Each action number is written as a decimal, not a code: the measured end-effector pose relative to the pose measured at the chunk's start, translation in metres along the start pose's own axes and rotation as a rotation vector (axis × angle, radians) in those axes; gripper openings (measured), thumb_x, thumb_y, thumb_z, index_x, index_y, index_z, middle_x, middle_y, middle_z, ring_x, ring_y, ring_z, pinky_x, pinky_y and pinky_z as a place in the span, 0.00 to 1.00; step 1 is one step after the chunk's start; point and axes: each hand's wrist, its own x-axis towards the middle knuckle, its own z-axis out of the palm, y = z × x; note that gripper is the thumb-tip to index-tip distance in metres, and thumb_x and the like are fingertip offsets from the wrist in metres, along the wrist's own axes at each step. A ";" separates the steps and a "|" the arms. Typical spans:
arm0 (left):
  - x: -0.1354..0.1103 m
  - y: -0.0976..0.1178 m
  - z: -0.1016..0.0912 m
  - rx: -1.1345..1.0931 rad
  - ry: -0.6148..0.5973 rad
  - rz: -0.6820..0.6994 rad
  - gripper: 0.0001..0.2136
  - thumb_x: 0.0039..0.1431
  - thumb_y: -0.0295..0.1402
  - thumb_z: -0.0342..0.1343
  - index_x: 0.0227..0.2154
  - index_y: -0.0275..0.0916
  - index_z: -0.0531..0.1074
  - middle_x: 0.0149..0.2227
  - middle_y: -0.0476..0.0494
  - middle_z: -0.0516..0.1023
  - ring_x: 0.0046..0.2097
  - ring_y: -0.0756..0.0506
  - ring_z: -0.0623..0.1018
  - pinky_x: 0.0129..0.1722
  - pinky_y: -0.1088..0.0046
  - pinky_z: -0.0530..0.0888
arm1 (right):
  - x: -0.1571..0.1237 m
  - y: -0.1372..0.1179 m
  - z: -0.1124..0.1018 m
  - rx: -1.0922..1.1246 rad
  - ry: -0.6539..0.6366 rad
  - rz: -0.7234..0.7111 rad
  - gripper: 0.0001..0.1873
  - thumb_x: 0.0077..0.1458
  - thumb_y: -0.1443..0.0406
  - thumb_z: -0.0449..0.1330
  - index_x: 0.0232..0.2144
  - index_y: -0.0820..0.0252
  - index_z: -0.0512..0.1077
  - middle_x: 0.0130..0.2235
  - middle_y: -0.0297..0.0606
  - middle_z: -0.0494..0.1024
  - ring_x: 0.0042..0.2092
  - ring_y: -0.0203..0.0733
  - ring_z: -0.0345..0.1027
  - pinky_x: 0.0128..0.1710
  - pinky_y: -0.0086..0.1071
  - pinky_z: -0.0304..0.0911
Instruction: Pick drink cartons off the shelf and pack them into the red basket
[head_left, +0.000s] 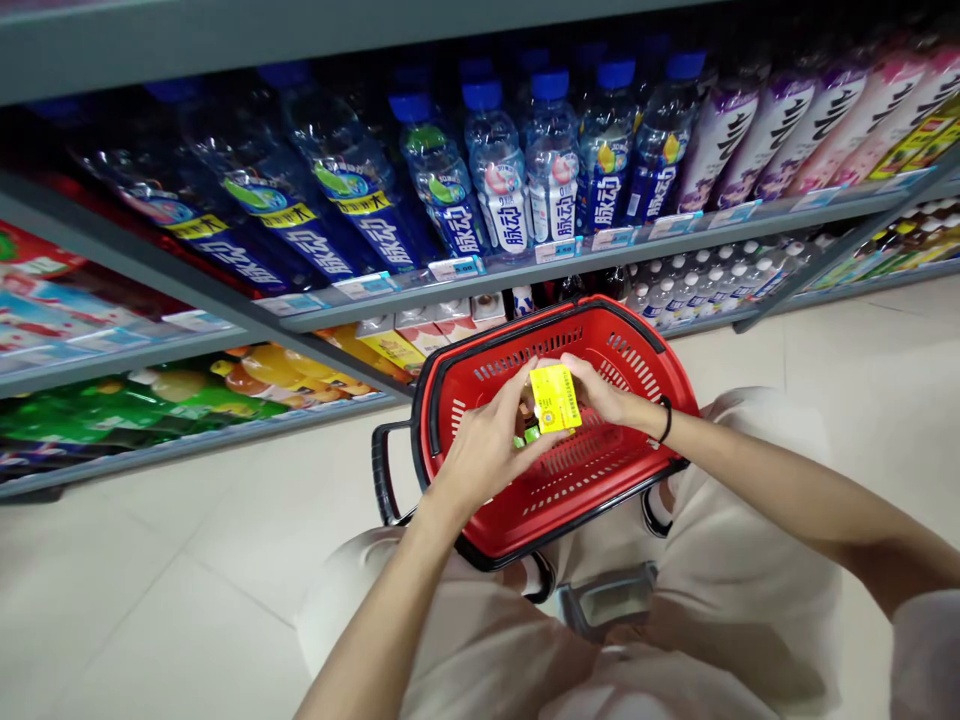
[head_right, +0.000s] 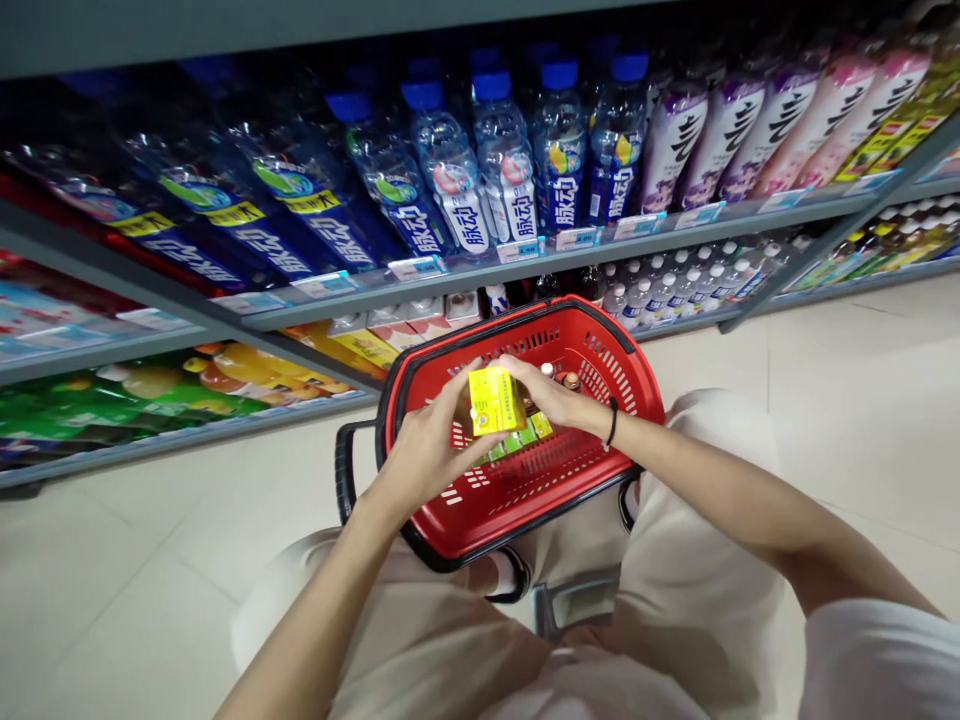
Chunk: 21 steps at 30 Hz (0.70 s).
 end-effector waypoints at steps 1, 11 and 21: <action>0.001 -0.002 -0.001 0.009 0.002 0.010 0.33 0.71 0.42 0.55 0.72 0.43 0.50 0.44 0.41 0.79 0.37 0.44 0.82 0.36 0.71 0.75 | 0.002 -0.002 0.000 -0.020 -0.002 -0.040 0.30 0.59 0.38 0.58 0.39 0.58 0.74 0.39 0.38 0.78 0.44 0.44 0.72 0.42 0.33 0.70; 0.003 -0.014 -0.009 0.056 0.009 0.061 0.26 0.75 0.33 0.45 0.73 0.46 0.54 0.58 0.36 0.74 0.54 0.40 0.77 0.51 0.63 0.78 | -0.007 -0.007 0.003 -0.163 -0.098 -0.185 0.30 0.57 0.50 0.70 0.56 0.57 0.71 0.48 0.38 0.79 0.48 0.42 0.74 0.49 0.32 0.70; 0.002 -0.018 -0.012 0.036 0.010 0.057 0.20 0.75 0.32 0.47 0.66 0.43 0.66 0.55 0.36 0.77 0.53 0.40 0.77 0.48 0.64 0.77 | -0.010 -0.011 0.009 -0.150 -0.073 -0.171 0.34 0.49 0.54 0.75 0.55 0.55 0.70 0.51 0.39 0.77 0.46 0.40 0.74 0.47 0.31 0.71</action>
